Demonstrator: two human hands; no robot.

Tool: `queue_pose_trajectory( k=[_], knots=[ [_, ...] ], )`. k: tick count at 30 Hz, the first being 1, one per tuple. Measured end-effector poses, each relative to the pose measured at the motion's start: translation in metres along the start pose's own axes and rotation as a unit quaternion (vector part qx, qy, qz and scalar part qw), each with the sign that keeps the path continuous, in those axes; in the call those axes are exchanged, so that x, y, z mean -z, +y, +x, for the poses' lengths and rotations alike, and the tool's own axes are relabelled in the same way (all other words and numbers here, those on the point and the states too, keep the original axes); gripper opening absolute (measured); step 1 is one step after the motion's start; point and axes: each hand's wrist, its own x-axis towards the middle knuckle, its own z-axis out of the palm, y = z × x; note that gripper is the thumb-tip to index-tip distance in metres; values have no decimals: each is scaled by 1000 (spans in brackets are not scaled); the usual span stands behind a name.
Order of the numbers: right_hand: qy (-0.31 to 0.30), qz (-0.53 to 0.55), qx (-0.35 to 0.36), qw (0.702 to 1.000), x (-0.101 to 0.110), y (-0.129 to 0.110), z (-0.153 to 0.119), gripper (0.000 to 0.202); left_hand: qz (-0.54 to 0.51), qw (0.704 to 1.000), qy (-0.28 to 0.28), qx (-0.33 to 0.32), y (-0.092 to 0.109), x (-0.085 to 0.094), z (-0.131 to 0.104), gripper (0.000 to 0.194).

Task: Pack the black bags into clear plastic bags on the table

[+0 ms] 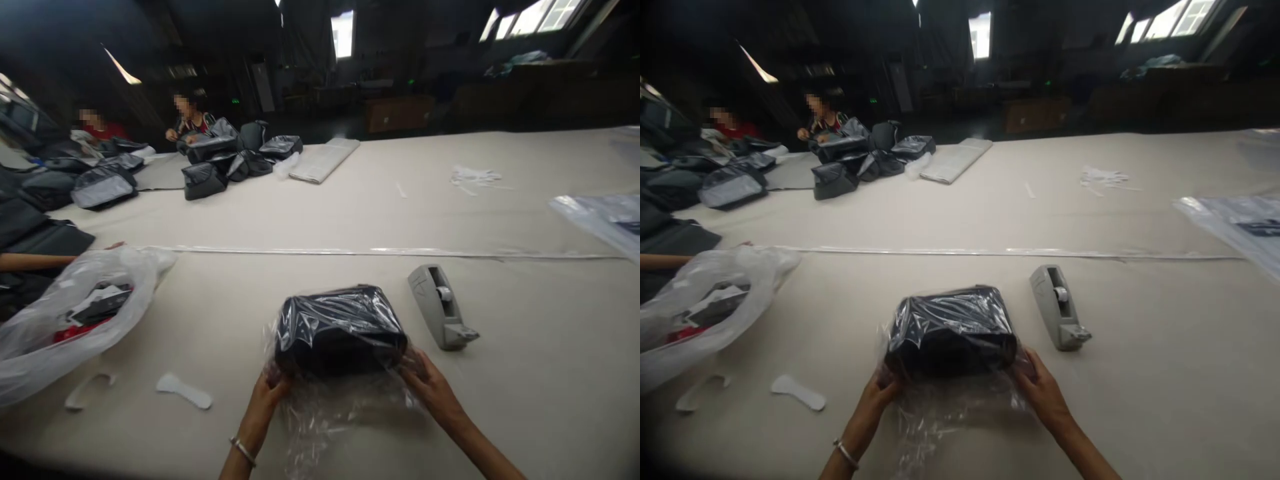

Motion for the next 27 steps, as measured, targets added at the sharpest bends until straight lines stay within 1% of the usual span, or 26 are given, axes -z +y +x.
queue_pose_trajectory(
  k=[2, 3, 5, 7, 8, 10, 12, 13, 15, 17, 19, 20, 21, 23, 25, 27],
  knots=[
    [-13, 1, -42, 999, -8, -7, -1, 50, 5, 999, -1, 36, -4, 17, 11, 78],
    [-16, 3, -55, 998, -8, -12, -3, 49, 2, 999, -6, 41, -3, 25, 16, 82],
    [-3, 17, -68, 998, -3, -24, -10, 54, -15, 999, -29, 18, 2, 40, 27, 85],
    [29, 40, -62, 997, 3, -39, -13, 62, -41, 998, -51, -8, 12, 52, 39, 79],
    [47, 44, -54, 996, 6, -47, -13, 63, -52, 997, -54, -11, 17, 56, 47, 74],
    [73, 11, -34, 997, 6, -63, -10, 58, -64, 997, -52, 6, 27, 59, 65, 67],
    [79, -67, 2, 995, 2, -77, -5, 43, -64, 996, -54, 27, 36, 55, 86, 62],
    [81, -108, 30, 990, -2, -83, -4, 32, -61, 996, -53, 33, 40, 52, 96, 59],
    [87, -165, 112, 976, -8, -91, -8, 15, -58, 997, -43, 31, 48, 46, 117, 49],
    [92, -190, 205, 956, -13, -92, -20, 5, -71, 997, -27, 3, 57, 40, 133, 43],
    [71, -208, 273, 936, -18, -85, -36, 12, -61, 997, -20, -33, 66, 36, 144, 45],
    [52, -219, 290, 930, -21, -79, -44, 15, -42, 998, -21, -45, 70, 34, 148, 49],
    [31, -231, 295, 927, -24, -71, -51, 15, -13, 998, -29, -52, 73, 33, 149, 55],
    [4, -247, 279, 928, -32, -56, -62, 16, 68, 993, -70, -58, 75, 34, 148, 68],
    [-2, -237, 245, 940, -39, -45, -68, 17, 133, 981, -125, -59, 69, 40, 140, 77],
    [-28, -196, 193, 961, -42, -39, -72, 13, 179, 970, -157, -52, 57, 52, 132, 82]
  ],
)
